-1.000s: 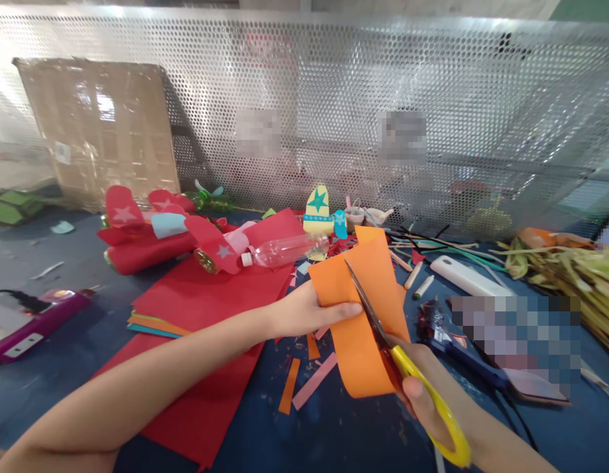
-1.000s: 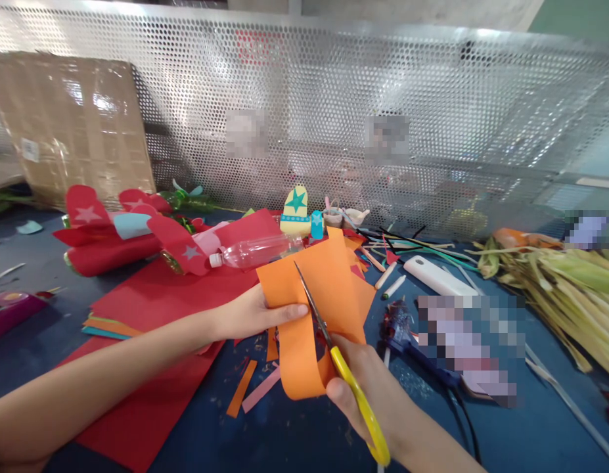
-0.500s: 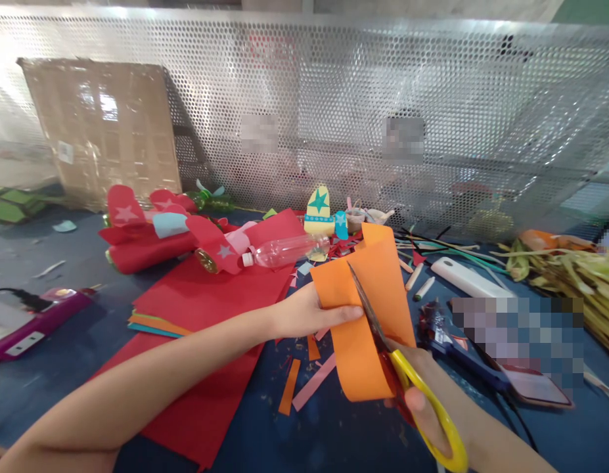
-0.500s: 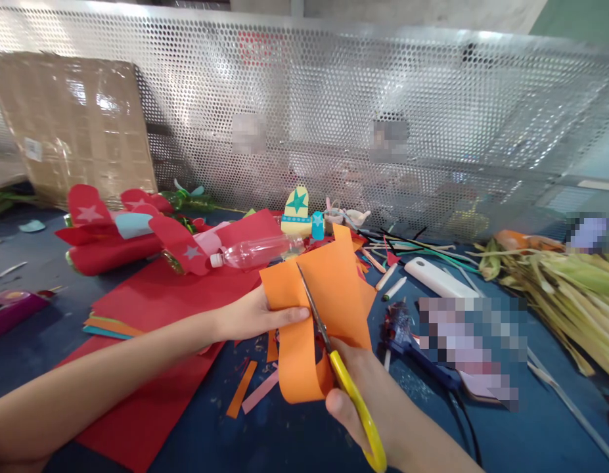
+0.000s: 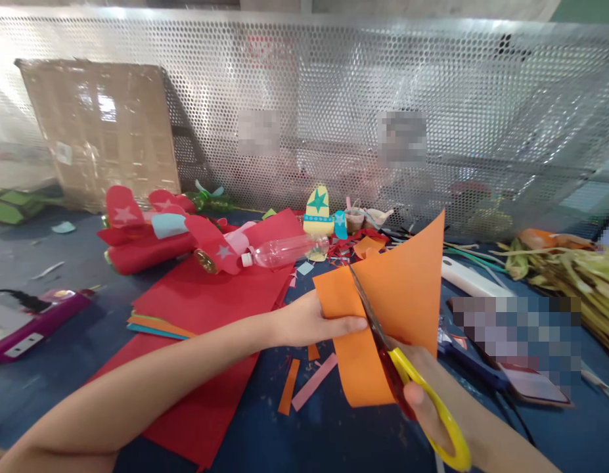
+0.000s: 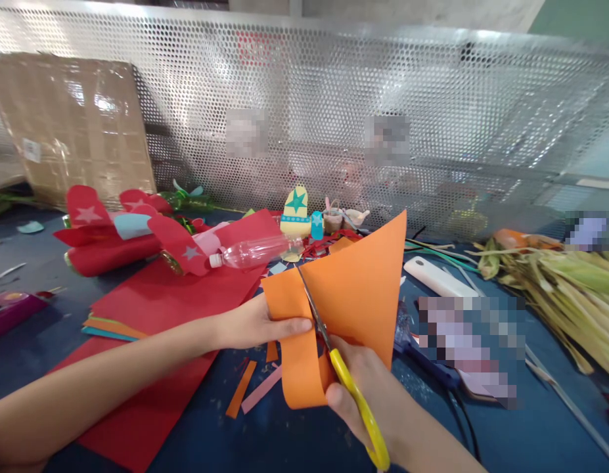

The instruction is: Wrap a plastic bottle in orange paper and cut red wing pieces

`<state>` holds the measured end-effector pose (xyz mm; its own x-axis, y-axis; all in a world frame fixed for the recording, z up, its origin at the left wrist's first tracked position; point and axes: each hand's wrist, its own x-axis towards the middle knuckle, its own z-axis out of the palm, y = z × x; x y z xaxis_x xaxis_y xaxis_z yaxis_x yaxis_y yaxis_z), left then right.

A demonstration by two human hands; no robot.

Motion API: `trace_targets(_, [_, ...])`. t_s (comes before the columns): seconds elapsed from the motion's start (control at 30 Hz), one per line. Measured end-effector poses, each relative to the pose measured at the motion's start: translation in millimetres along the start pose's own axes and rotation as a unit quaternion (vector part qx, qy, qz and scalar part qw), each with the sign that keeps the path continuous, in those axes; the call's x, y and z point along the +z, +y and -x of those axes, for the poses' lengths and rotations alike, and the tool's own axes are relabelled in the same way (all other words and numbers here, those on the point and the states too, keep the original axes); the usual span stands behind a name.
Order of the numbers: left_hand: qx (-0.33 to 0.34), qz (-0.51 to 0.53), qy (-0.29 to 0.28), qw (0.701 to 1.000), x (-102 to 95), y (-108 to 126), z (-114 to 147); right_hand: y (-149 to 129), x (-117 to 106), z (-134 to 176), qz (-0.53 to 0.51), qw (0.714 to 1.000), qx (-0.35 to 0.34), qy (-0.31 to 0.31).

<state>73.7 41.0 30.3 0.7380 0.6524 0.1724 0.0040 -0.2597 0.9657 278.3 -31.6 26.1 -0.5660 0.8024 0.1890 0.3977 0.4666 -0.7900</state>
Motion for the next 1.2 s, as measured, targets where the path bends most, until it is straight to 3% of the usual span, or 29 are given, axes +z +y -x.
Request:
trace_targets(0.23, [-0.064,0.045,0.055,0.995,4.0,-13,-2,12,11,1,-0.032,0.992,0.117,0.015])
trace_targets(0.63, [-0.101,0.075,0.086,0.988,6.0,-14,-3,24,13,-6,-0.07,0.994,0.082,0.029])
trace_targets(0.93, [-0.121,0.06,0.075,0.988,2.8,-31,-6,38,12,-13,-0.114,0.972,0.206,0.025])
trace_targets(1.2, [-0.142,0.062,0.077,0.985,3.3,-34,-5,43,10,-13,-0.116,0.969,0.218,0.011])
